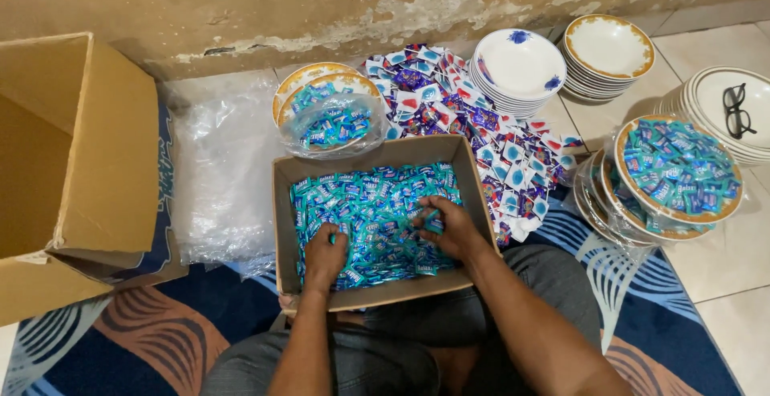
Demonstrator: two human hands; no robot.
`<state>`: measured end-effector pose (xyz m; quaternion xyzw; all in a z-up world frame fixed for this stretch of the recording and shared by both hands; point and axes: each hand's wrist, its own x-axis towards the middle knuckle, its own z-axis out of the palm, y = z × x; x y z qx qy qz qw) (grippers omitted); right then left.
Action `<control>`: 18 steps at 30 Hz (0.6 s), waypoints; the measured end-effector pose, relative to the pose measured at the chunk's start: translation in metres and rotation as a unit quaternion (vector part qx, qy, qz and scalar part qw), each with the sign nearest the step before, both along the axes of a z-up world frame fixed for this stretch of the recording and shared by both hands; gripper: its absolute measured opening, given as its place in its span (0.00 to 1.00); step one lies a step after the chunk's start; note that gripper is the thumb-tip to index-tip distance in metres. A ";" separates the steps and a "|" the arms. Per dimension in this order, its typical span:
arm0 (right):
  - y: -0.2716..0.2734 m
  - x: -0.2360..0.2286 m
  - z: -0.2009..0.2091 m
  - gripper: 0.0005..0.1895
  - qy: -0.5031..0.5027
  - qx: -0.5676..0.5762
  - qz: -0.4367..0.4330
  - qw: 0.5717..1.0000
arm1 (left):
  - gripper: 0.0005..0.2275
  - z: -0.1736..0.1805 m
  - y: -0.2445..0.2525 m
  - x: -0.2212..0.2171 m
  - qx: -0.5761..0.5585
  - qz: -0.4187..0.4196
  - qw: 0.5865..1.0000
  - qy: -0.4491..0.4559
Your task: Packing small blue food packets into a cardboard box and then placing a plate of packets into a plastic bag.
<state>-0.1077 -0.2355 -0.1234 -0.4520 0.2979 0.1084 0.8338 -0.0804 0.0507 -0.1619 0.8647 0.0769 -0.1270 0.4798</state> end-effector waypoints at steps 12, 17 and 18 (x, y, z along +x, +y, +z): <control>0.000 0.001 -0.054 0.25 -0.071 -0.711 0.377 0.589 | 0.09 0.040 0.011 0.003 -0.548 0.240 0.801 -0.023; 0.016 -0.003 -0.053 0.14 -0.126 -0.748 0.364 0.540 | 0.12 0.026 0.018 0.005 -0.592 0.191 0.782 -0.027; 0.017 -0.005 -0.043 0.13 -0.123 -0.730 0.366 0.564 | 0.14 0.023 0.019 0.008 -0.628 0.165 0.761 -0.018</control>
